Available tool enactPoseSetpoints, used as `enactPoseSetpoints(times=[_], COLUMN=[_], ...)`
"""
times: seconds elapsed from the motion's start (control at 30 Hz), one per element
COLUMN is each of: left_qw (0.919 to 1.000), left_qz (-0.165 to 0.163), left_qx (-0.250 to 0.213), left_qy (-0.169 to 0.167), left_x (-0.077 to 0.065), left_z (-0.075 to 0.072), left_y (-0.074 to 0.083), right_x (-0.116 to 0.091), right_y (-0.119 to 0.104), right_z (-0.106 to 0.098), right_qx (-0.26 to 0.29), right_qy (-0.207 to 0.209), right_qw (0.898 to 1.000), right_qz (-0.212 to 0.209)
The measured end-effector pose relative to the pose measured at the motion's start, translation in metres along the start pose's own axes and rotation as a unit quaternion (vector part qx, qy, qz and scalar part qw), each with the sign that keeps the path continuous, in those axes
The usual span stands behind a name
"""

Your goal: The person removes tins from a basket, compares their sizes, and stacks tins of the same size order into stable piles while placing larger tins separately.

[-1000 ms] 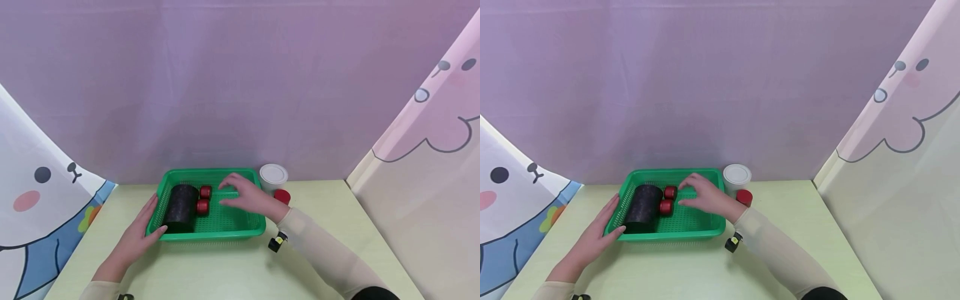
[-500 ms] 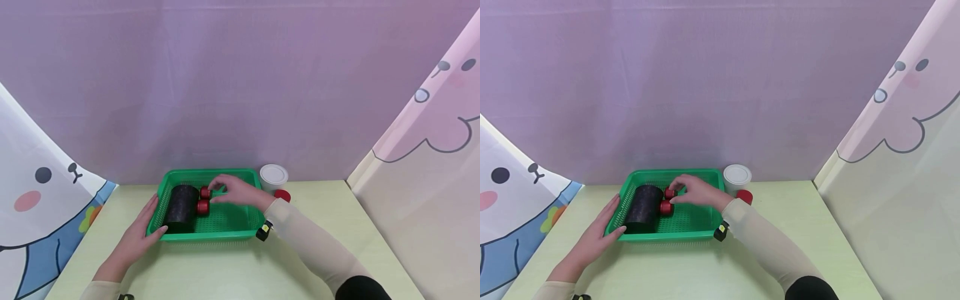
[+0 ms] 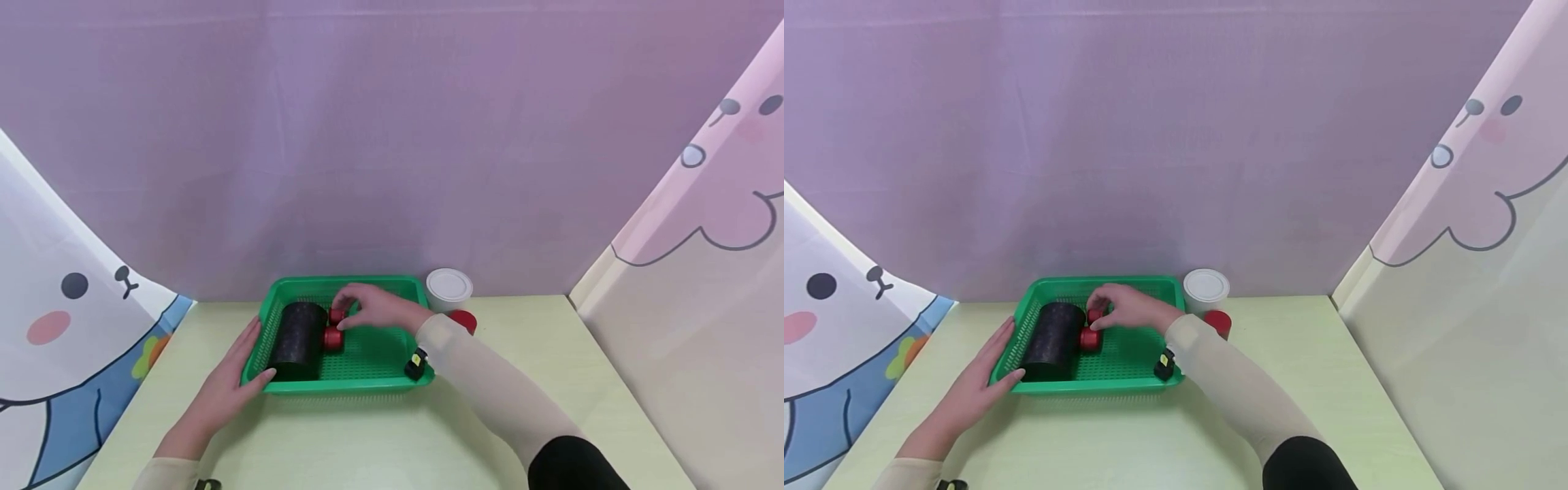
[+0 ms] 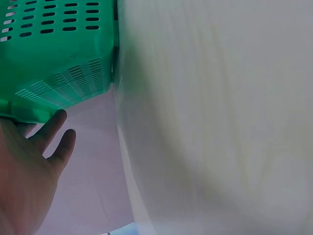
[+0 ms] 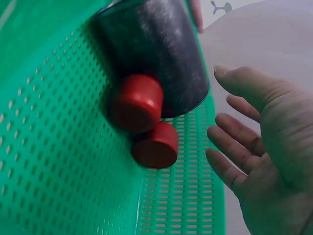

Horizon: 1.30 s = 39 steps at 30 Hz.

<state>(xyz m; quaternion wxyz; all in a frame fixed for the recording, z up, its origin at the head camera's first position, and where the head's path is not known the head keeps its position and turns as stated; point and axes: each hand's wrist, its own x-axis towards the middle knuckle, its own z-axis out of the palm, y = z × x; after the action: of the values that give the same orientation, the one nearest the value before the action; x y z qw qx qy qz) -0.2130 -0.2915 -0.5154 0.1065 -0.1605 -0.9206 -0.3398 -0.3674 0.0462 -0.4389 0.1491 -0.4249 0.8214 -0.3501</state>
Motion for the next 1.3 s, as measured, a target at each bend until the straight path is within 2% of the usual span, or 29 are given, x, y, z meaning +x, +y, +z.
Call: enactPoseSetpoints(times=[0.27,0.57,0.87,1.1,1.3], left_qw=[1.0000,0.9999,1.0000,1.0000,1.0000], left_qz=[0.004,0.008,0.005,0.005,0.001], left_qx=[-0.001,-0.004,0.001,0.001,0.007], left_qy=[0.003,0.007,0.006,0.005,0.002], left_x=[0.000,0.000,0.000,0.000,0.000], left_z=[0.001,0.003,0.002,0.001,0.000], left_y=[0.000,-0.001,-0.002,0.001,0.000], right_x=[0.011,0.021,0.021,0.021,0.019], right_y=[0.013,0.022,0.022,0.023,0.023], right_z=[0.002,0.013,0.020,0.023,0.027], right_qx=[-0.007,-0.034,-0.058,-0.077,-0.055], right_qy=[-0.007,-0.021,-0.038,-0.048,-0.060], right_qw=[1.000,0.999,0.998,0.996,0.997], right_qz=[-0.003,-0.021,-0.005,-0.015,-0.007])
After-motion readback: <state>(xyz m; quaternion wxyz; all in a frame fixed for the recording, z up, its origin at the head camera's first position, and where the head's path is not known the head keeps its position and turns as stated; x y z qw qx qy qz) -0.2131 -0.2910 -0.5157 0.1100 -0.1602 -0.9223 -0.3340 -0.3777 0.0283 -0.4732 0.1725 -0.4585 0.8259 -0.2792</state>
